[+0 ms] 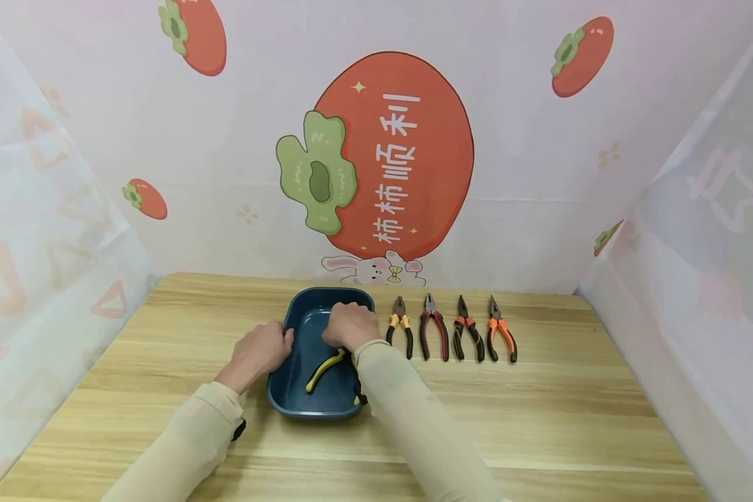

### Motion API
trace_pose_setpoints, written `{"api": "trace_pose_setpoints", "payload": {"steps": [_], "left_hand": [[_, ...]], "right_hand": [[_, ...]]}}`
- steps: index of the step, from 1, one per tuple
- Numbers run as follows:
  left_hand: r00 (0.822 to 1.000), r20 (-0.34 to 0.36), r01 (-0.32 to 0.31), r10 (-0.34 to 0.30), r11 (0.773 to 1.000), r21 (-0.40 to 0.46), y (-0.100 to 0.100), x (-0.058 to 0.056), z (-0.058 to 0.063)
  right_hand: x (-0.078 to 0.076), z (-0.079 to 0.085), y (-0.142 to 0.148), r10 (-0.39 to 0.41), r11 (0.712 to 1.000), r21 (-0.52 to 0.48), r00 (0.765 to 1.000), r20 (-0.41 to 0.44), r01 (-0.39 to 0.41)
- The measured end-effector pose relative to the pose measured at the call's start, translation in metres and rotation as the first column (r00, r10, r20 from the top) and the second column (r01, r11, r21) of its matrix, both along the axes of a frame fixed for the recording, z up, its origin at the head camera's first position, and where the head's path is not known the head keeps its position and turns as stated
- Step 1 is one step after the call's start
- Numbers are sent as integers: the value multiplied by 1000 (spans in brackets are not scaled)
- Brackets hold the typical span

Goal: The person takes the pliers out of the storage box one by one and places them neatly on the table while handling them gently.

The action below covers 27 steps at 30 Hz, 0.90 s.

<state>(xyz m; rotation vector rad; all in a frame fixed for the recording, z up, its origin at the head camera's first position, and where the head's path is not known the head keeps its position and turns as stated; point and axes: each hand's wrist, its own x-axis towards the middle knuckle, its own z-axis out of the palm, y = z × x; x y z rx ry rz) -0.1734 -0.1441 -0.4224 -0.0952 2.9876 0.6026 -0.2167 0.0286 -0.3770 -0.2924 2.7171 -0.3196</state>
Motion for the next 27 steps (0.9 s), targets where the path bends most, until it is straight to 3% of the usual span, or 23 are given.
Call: {"api": "trace_pose_setpoints", "payload": {"steps": [6, 15, 27], "left_hand": [[1000, -1, 1, -1, 1000, 3, 1, -1, 1], [1000, 6, -5, 5, 1000, -3, 1, -1, 2], [1000, 14, -6, 6, 1000, -3, 1, 0, 1]], "right_hand": [[-3, -3, -4, 3, 999, 39, 999, 35, -4], [-6, -2, -2, 1, 998, -62, 986, 165, 10], [-10, -3, -1, 16, 990, -142, 981, 193, 12]]}}
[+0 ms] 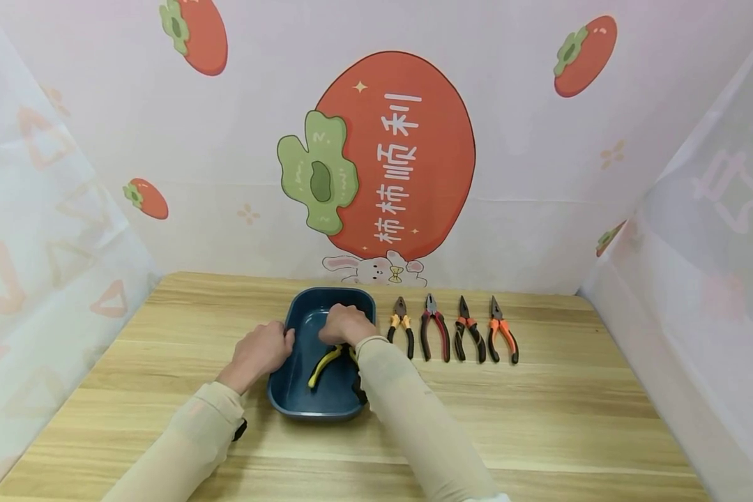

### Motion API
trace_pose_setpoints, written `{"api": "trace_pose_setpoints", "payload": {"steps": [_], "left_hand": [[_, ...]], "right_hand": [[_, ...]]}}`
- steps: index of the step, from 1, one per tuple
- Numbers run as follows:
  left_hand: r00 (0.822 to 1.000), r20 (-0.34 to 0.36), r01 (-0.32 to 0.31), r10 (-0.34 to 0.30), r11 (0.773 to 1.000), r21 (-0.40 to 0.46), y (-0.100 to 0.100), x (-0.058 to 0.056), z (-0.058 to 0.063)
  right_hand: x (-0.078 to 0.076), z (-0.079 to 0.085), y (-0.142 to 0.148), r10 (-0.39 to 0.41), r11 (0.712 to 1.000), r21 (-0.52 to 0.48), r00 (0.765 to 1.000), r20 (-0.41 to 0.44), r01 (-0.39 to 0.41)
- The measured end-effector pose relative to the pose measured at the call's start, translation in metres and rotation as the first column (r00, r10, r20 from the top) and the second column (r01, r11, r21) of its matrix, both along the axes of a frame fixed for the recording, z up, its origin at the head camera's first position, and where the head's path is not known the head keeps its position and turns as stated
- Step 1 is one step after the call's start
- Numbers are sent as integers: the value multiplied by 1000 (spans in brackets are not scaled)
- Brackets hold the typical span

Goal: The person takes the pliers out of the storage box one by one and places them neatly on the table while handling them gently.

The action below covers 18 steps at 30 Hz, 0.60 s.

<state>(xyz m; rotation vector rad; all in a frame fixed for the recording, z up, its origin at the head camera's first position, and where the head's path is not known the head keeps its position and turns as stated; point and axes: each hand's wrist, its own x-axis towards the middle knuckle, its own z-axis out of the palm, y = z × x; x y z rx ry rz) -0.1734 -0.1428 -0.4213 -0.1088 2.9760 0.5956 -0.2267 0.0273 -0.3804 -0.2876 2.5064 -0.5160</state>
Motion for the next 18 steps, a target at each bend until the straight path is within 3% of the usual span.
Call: {"api": "trace_pose_setpoints", "payload": {"steps": [9, 18], "left_hand": [[1000, 0, 5, -5, 1000, 10, 1, 1, -2], [1000, -2, -2, 2, 1000, 10, 0, 0, -2]], "right_hand": [[-3, -6, 1, -39, 998, -60, 997, -62, 35], [-3, -6, -2, -74, 997, -7, 988, -132, 73]]}}
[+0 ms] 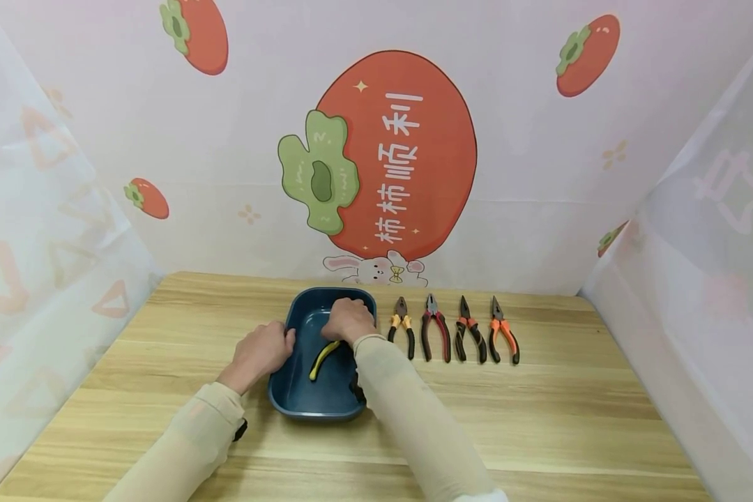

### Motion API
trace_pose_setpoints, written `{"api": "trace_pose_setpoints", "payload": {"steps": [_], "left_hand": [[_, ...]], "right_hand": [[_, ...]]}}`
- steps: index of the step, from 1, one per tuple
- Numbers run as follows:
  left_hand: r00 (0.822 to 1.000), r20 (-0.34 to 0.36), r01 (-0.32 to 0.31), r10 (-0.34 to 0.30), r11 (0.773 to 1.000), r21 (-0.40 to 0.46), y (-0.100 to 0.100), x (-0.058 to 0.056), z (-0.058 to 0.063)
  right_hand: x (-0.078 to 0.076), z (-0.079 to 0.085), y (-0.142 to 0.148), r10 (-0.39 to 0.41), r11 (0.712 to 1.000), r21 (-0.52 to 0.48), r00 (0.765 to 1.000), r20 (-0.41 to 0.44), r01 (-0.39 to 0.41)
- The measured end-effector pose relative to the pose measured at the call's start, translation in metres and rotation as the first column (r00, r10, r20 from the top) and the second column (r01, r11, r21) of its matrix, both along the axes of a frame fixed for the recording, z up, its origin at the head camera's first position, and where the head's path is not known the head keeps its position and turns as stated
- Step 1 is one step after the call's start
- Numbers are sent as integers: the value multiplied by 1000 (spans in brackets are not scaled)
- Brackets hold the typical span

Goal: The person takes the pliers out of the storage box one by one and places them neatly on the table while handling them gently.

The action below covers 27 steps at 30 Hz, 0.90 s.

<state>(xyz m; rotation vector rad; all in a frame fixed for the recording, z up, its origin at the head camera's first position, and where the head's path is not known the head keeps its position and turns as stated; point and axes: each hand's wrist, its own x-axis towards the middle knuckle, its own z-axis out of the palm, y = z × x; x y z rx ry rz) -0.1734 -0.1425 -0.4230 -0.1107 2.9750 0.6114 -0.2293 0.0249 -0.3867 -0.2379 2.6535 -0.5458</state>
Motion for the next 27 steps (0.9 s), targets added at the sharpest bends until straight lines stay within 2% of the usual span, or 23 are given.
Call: {"api": "trace_pose_setpoints", "payload": {"steps": [6, 10, 15, 27], "left_hand": [[1000, -1, -3, 3, 1000, 4, -1, 0, 0], [1000, 5, -1, 1, 1000, 7, -1, 0, 0], [1000, 11, -3, 3, 1000, 8, 0, 0, 2], [1000, 19, -7, 7, 1000, 13, 1, 1, 3]], "right_hand": [[-1, -4, -8, -11, 995, 96, 1000, 3, 11], [0, -10, -15, -65, 987, 149, 998, 13, 62], [1, -17, -20, -124, 980, 160, 992, 12, 121], [2, -19, -18, -154, 979, 135, 988, 25, 150]]}}
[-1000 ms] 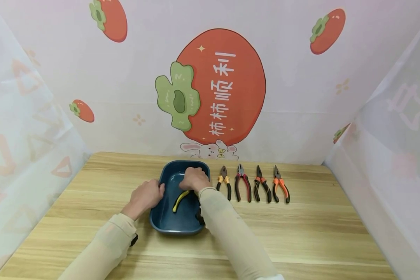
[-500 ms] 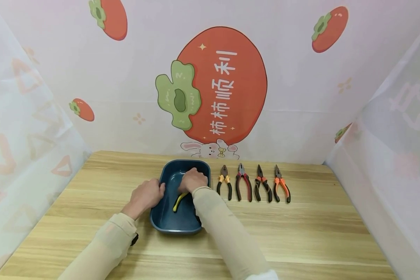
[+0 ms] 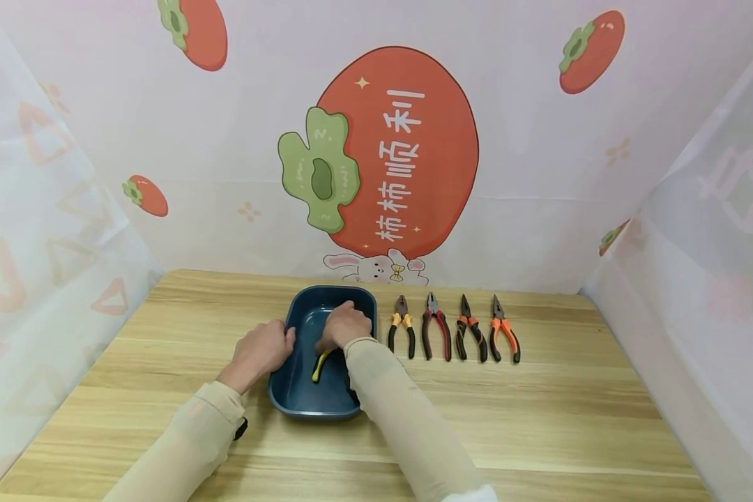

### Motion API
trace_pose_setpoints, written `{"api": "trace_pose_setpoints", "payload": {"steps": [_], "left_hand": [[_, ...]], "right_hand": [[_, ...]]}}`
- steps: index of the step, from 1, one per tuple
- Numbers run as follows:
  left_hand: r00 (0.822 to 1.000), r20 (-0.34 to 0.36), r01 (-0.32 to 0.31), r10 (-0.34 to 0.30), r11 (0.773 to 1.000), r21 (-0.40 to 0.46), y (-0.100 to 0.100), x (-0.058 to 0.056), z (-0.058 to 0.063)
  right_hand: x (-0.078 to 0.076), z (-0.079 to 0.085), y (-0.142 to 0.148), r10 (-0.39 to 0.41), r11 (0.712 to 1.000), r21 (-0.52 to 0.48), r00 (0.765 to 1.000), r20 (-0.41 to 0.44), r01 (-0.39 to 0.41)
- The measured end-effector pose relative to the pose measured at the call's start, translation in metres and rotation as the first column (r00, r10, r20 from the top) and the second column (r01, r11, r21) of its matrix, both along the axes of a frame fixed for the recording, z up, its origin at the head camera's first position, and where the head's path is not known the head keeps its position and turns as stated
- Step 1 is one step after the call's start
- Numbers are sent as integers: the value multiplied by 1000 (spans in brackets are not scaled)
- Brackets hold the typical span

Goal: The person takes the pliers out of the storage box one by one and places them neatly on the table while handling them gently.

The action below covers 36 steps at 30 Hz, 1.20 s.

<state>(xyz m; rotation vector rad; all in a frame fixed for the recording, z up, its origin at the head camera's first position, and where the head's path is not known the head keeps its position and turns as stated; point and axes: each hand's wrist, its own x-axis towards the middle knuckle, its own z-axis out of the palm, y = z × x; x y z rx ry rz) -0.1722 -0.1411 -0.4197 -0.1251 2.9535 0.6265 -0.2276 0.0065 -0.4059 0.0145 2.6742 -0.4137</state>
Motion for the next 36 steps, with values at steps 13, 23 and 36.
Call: {"api": "trace_pose_setpoints", "payload": {"steps": [13, 23, 36], "left_hand": [[1000, -6, -6, 6, 1000, -4, 1, 0, 0], [1000, -5, -3, 3, 1000, -1, 1, -1, -1], [1000, 7, -4, 4, 1000, 3, -1, 0, 0]], "right_hand": [[-4, 5, 6, 116, 993, -23, 991, 65, -115], [-5, 15, 11, 143, 989, -40, 990, -15, -144], [2, 35, 20, 165, 980, -96, 982, -97, -174]]}}
